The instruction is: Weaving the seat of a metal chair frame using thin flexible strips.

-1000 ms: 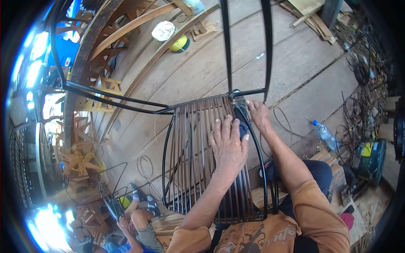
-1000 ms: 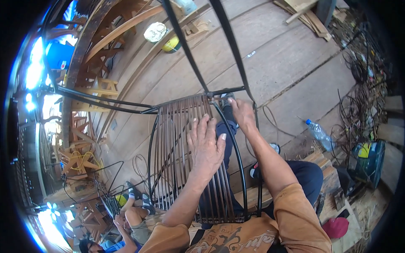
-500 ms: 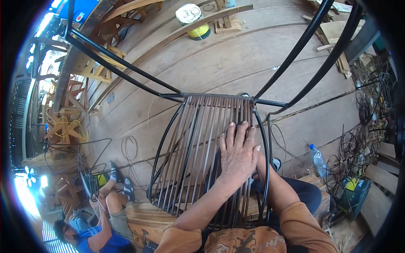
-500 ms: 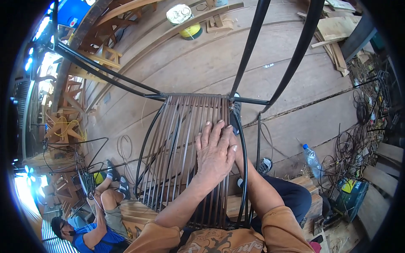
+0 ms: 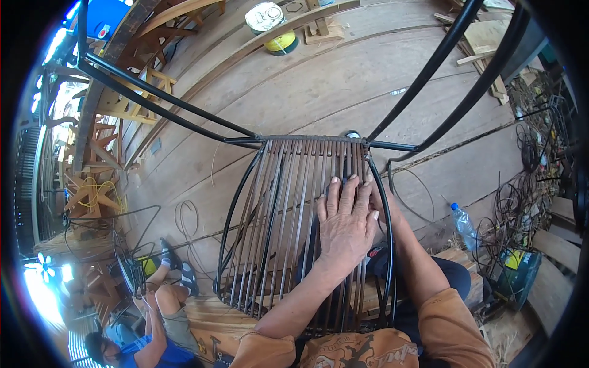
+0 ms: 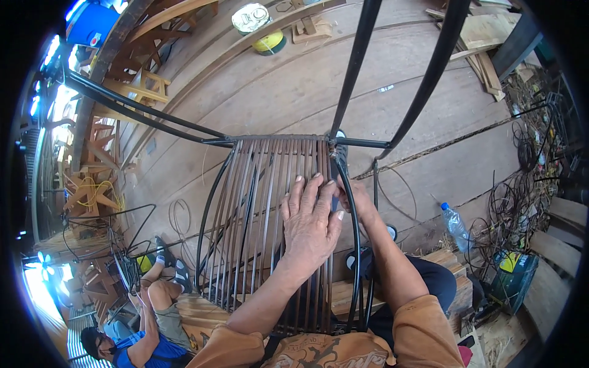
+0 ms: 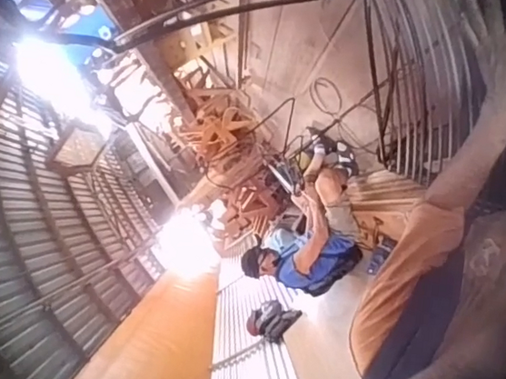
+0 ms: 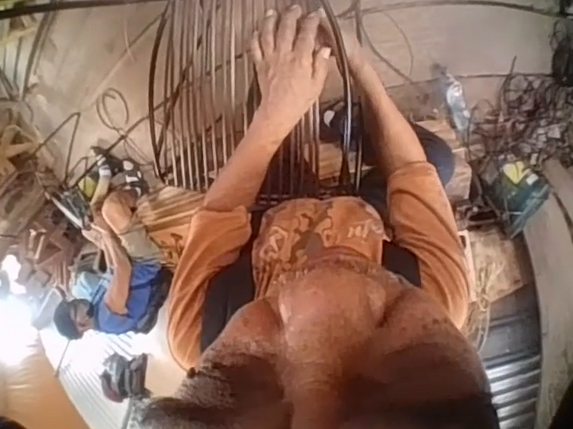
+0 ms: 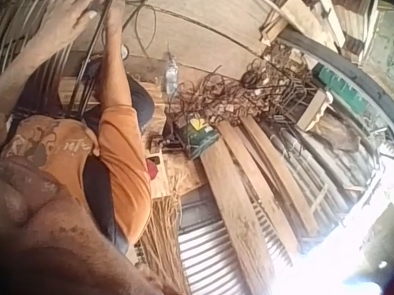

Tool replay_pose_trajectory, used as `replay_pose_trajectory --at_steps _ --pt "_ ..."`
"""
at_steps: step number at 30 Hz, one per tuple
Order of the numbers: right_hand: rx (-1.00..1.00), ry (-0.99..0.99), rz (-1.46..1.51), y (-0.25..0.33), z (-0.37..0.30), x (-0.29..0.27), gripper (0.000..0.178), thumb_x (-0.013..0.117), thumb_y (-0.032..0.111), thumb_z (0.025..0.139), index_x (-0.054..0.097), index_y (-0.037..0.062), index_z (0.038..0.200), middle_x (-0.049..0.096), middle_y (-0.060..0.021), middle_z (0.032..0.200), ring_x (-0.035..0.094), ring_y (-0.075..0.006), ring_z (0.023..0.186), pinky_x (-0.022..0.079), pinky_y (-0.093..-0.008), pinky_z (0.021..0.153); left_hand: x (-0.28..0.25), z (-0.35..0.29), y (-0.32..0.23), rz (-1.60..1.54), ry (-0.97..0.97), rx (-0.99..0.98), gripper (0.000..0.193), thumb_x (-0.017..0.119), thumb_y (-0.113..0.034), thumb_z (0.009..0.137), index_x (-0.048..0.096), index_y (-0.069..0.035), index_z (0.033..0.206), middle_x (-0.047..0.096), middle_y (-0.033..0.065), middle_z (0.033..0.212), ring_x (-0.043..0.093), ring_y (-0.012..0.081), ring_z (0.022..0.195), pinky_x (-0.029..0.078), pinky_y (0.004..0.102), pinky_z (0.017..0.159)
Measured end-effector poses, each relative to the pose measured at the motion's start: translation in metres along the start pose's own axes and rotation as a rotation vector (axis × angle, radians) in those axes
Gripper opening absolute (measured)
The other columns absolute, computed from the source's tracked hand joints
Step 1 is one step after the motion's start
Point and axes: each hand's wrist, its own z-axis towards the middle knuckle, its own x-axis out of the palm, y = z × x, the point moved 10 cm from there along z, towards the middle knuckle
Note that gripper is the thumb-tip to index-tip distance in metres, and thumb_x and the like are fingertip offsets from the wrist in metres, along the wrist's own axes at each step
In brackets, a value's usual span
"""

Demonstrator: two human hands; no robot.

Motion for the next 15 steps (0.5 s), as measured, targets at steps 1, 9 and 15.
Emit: replay_pose_trajectory --at_steps 1,9,15 --pt "0.084 -0.15 0.068 0.023 -0.021 -0.001 0.046 0.045 0.046 0.093 0.058 0.0068 0.073 0.048 0.0011 0.056 0.04 -0.0065 0.046 0.029 -0.0217 0.04 -0.004 -0.003 0.003 -0.008 -0.013 -0.007 0.053 0.061 -0.02 0.08 0.047 -0.006 0.128 0.039 0.0139 0.135 0.029 0.0358 0.129 0.022 0.0519 0.103" --pt "-0.015 -0.268 -0.062 0.117 -0.122 -0.046 0.036 0.052 0.033 0.093 0.053 0.0063 0.07 0.037 0.0071 0.05 0.031 -0.003 0.043 0.023 -0.0213 0.04 -0.002 -0.003 -0.006 -0.006 -0.037 0.033 0.048 0.059 -0.021 0.083 0.049 -0.004 0.127 0.041 0.0151 0.133 0.03 0.0361 0.129 0.021 0.0508 0.105" --pt "-0.21 -0.278 -0.253 0.194 -0.157 -0.011 0.027 0.052 0.021 0.093 0.058 0.0028 0.075 0.038 0.0061 0.057 0.034 -0.0027 0.054 0.028 -0.0222 0.047 0.001 -0.004 -0.006 0.043 -0.038 0.043 0.048 0.057 -0.024 0.084 0.048 -0.007 0.128 0.04 0.0127 0.134 0.03 0.0354 0.129 0.022 0.0504 0.104"
